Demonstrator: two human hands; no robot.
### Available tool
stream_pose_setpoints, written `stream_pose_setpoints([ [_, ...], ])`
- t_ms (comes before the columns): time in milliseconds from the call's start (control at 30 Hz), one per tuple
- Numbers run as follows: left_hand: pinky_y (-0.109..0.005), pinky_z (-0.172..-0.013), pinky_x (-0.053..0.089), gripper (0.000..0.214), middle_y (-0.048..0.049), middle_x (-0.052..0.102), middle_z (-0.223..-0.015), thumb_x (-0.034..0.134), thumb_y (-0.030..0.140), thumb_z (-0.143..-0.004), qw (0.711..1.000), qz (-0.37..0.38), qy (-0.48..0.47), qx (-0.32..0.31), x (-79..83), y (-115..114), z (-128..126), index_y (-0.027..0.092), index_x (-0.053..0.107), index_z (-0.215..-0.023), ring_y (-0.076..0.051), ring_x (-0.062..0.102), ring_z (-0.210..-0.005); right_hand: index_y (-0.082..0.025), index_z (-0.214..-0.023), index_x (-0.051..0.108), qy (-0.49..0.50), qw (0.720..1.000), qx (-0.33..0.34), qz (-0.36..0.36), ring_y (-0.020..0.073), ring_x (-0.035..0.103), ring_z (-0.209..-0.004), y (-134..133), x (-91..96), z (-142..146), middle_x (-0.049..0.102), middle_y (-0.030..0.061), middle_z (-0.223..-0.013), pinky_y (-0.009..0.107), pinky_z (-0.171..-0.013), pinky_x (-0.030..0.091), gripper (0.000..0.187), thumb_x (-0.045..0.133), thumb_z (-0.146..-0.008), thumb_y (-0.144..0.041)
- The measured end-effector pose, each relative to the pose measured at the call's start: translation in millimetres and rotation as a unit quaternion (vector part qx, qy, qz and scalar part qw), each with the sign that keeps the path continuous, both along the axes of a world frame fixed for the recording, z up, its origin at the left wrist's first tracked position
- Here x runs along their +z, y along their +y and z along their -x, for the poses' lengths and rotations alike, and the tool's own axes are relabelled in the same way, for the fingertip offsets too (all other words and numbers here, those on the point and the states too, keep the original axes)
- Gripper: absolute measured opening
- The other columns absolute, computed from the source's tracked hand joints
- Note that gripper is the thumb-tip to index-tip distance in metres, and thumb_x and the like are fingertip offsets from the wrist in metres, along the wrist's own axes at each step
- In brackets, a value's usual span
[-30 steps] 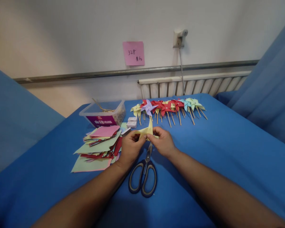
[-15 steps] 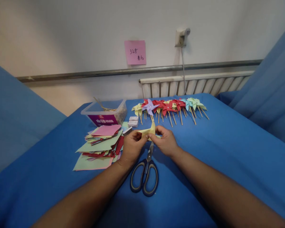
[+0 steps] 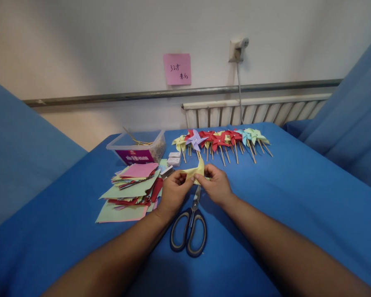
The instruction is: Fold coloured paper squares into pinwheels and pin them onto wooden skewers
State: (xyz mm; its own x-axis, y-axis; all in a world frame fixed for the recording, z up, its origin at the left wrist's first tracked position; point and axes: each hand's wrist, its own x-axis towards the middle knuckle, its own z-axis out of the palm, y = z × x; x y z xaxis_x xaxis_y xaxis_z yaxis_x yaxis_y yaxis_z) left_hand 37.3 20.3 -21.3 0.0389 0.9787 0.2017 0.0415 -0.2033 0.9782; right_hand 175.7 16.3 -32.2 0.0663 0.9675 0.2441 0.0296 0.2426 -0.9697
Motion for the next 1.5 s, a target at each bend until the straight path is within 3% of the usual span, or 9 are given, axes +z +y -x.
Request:
stream_pose_setpoints([
  [567, -0.022, -0.063, 0.043, 0.022, -0.0004, 0.065, -0.072, 0.075, 0.030, -0.065, 0.995, 0.067, -0.070, -0.035, -7.5, 10, 4, 0.014, 0.065, -0.076, -0.011, 0.057, -0.065, -0.018, -0.076, 0.059, 0.099, 0.993, 0.051, 0.042, 0.0134, 0.055, -0.063, 4, -4.1, 5, 0.063, -0.0012, -0.069, 0.026, -0.061, 0.041, 0.029, 0.072, -0.067, -0.042],
  [800, -0.024, -0.068, 0.045, 0.021, -0.0014, 0.067, -0.076, 0.074, 0.028, -0.065, 0.993, 0.071, -0.085, -0.043, -6.2, 10, 3, 0.015, 0.064, -0.078, -0.013, 0.061, -0.069, -0.018, -0.074, 0.057, 0.019, 1.000, -0.005, 0.007, 0.0140, 0.055, -0.062, 5, -9.9, 6, 0.061, -0.0008, -0.068, 0.026, -0.060, 0.042, 0.025, 0.065, -0.074, -0.043],
  [867, -0.027, -0.075, 0.047, 0.025, -0.0040, 0.068, -0.085, 0.073, 0.025, -0.065, 0.995, 0.051, -0.081, -0.013, -5.3, 9, 3, 0.015, 0.064, -0.086, -0.015, 0.063, -0.078, -0.019, -0.074, 0.056, -0.035, 0.998, -0.044, -0.024, 0.0146, 0.055, -0.063, 5, -8.4, 4, 0.061, -0.0003, -0.068, 0.027, -0.060, 0.042, 0.022, 0.061, -0.078, -0.039],
  [933, -0.030, -0.082, 0.046, 0.029, -0.0064, 0.068, -0.094, 0.073, 0.023, -0.065, 0.997, 0.017, -0.058, 0.045, -4.1, 8, 3, 0.016, 0.064, -0.092, -0.017, 0.063, -0.086, -0.019, -0.075, 0.057, -0.125, 0.983, -0.104, -0.082, 0.0161, 0.055, -0.068, 4, -5.3, -1, 0.061, 0.0010, -0.071, 0.028, -0.064, 0.043, 0.016, 0.058, -0.081, -0.034],
  [1000, -0.031, -0.082, 0.046, 0.028, -0.0071, 0.067, -0.092, 0.072, 0.023, -0.066, 0.996, -0.001, -0.036, 0.080, -2.8, 6, 2, 0.016, 0.064, -0.092, -0.017, 0.062, -0.086, -0.019, -0.078, 0.058, -0.228, 0.949, -0.150, -0.160, 0.0181, 0.056, -0.074, 4, -1.1, -7, 0.062, 0.0030, -0.076, 0.031, -0.070, 0.042, 0.011, 0.055, -0.083, -0.027],
  [1100, -0.032, -0.082, 0.046, 0.024, -0.0077, 0.069, -0.088, 0.069, 0.024, -0.069, 0.997, 0.025, -0.062, 0.030, -1.4, 0, -2, 0.015, 0.065, -0.090, -0.018, 0.063, -0.084, -0.018, -0.082, 0.059, -0.349, 0.887, -0.164, -0.253, 0.0210, 0.056, -0.084, 3, 5.0, -13, 0.064, 0.0062, -0.084, 0.034, -0.077, 0.040, 0.008, 0.051, -0.084, -0.019],
  [1267, -0.032, -0.087, 0.044, 0.024, -0.0070, 0.070, -0.095, 0.069, 0.023, -0.069, 0.993, 0.039, -0.099, -0.046, -0.3, -6, -9, 0.016, 0.068, -0.092, -0.019, 0.062, -0.090, -0.017, -0.086, 0.060, -0.467, 0.810, -0.162, -0.316, 0.0239, 0.055, -0.094, -1, 12.2, -8, 0.064, 0.0085, -0.090, 0.038, -0.081, 0.038, 0.009, 0.052, -0.084, -0.017],
  [1367, -0.031, -0.083, 0.045, 0.020, -0.0048, 0.070, -0.089, 0.069, 0.025, -0.069, 0.991, 0.044, -0.113, -0.060, 0.1, -8, -9, 0.016, 0.068, -0.087, -0.018, 0.061, -0.086, -0.018, -0.086, 0.062, -0.501, 0.783, -0.163, -0.331, 0.0233, 0.054, -0.095, -4, 15.8, -4, 0.065, 0.0081, -0.089, 0.038, -0.083, 0.037, 0.012, 0.050, -0.087, -0.017],
  [1500, -0.033, -0.089, 0.043, 0.025, -0.0054, 0.070, -0.093, 0.070, 0.024, -0.069, 0.980, 0.055, -0.176, -0.078, -0.1, -8, -8, 0.016, 0.069, -0.093, -0.019, 0.061, -0.090, -0.018, -0.093, 0.063, -0.517, 0.778, -0.155, -0.321, 0.0237, 0.053, -0.100, -8, 20.1, -2, 0.065, 0.0087, -0.094, 0.039, -0.085, 0.036, 0.015, 0.048, -0.090, -0.019],
])
